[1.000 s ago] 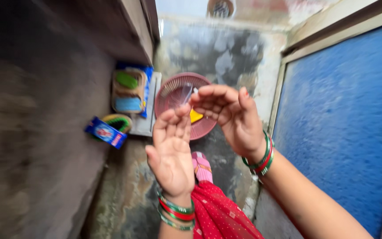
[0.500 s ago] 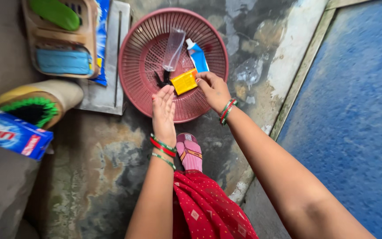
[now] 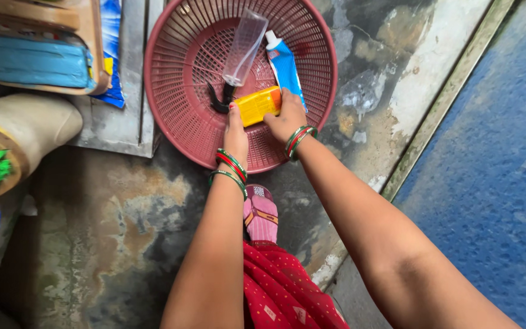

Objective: The person transfers personal care items from a red plastic basket to wall-mounted white plastic shelves. They handle toothbrushes, toothpaste, tubes, and bottles one by one, placing them into the upper and lower shelves.

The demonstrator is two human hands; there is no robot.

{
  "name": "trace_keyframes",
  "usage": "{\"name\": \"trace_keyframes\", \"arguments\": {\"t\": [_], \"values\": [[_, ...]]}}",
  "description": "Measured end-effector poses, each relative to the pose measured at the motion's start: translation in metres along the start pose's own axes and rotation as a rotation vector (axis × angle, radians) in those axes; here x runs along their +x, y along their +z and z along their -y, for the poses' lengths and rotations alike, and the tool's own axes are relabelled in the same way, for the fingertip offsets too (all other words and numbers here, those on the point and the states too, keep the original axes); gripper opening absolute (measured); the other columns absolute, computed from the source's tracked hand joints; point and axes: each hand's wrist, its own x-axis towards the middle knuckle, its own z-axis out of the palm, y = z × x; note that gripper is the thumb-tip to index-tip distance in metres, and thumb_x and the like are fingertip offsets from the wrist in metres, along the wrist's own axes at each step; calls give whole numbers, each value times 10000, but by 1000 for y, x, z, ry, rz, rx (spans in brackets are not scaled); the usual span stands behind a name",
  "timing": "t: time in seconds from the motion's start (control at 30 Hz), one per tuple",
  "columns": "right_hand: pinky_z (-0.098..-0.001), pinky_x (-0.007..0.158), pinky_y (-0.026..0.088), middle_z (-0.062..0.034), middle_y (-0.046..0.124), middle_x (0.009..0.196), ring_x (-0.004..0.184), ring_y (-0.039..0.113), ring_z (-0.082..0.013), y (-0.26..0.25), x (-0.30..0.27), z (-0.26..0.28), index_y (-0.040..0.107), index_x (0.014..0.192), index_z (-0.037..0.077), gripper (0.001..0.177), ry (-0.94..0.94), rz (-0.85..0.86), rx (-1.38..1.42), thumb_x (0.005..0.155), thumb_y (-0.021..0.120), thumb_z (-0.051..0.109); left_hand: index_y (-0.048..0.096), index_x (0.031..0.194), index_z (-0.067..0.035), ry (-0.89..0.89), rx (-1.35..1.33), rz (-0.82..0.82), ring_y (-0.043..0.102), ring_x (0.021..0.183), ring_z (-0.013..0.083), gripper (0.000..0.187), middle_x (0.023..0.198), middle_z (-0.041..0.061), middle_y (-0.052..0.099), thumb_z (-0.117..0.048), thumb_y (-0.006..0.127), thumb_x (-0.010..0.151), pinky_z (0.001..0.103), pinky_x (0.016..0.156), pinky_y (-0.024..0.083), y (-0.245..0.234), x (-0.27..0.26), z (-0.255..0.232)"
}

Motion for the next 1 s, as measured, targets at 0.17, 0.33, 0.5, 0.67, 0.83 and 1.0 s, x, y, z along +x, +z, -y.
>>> {"name": "trace_keyframes", "arguments": {"t": [0.17, 0.33, 0.5, 0.67, 0.83, 1.0], "values": [[-399, 1052, 491, -229, 602, 1240, 1160, 612, -332, -6, -17, 4, 541, 1376, 38, 694, 38, -1, 158, 757, 797, 220, 352, 1554, 4, 148, 40, -54, 453, 1431, 245, 680, 1551, 152, 478, -455, 398, 1055, 347, 1169, 326, 5, -17, -5], [-302, 932, 555, -128, 564, 1223, 1052, 666, -179, -29, -59, 24, 521, 1335, 20, 519, -12, -91, 756, 837, 662, 52, 336, 1554, 31, 359, 176, -67, 397, 1479, 262, 598, 1599, 175, 401, -350, 393, 1098, 367, 1201, 307, 21, -75, -35], [-265, 831, 506, -69, 617, 1157, 964, 591, -118, -93, -117, 70, 578, 1286, 4, 295, 77, -92, 1283, 992, 593, 13, 385, 1538, 42, 509, 245, -142, 409, 1477, 277, 554, 1580, 177, 421, -289, 429, 1096, 383, 1214, 308, 41, -170, -76], [-255, 746, 488, -50, 643, 920, 824, 569, -116, -181, -218, 132, 640, 1047, -56, 185, 163, -223, 1097, 973, 759, 65, 391, 1491, -91, 385, -171, -151, 451, 1387, 185, 478, 1525, 78, 435, -254, 449, 1044, 354, 1135, 373, 60, -298, -124], [-248, 884, 501, -22, 594, 1020, 968, 578, -106, -270, -336, 203, 635, 1274, 13, 494, -24, -184, 1166, 803, 751, -77, 530, 1318, -23, 539, -132, -165, 575, 1096, 154, 302, 1230, 82, 580, -167, 523, 1052, 326, 954, 491, 65, -437, -183], [-323, 1027, 499, -85, 603, 1362, 1252, 588, -176, -344, -465, 275, 589, 1338, -5, 544, -183, -107, 1356, 811, 677, -104, 524, 1243, -35, 643, -62, -81, 567, 1154, 183, 277, 1323, 102, 550, -45, 578, 972, 348, 936, 479, 51, -588, -252]]}}
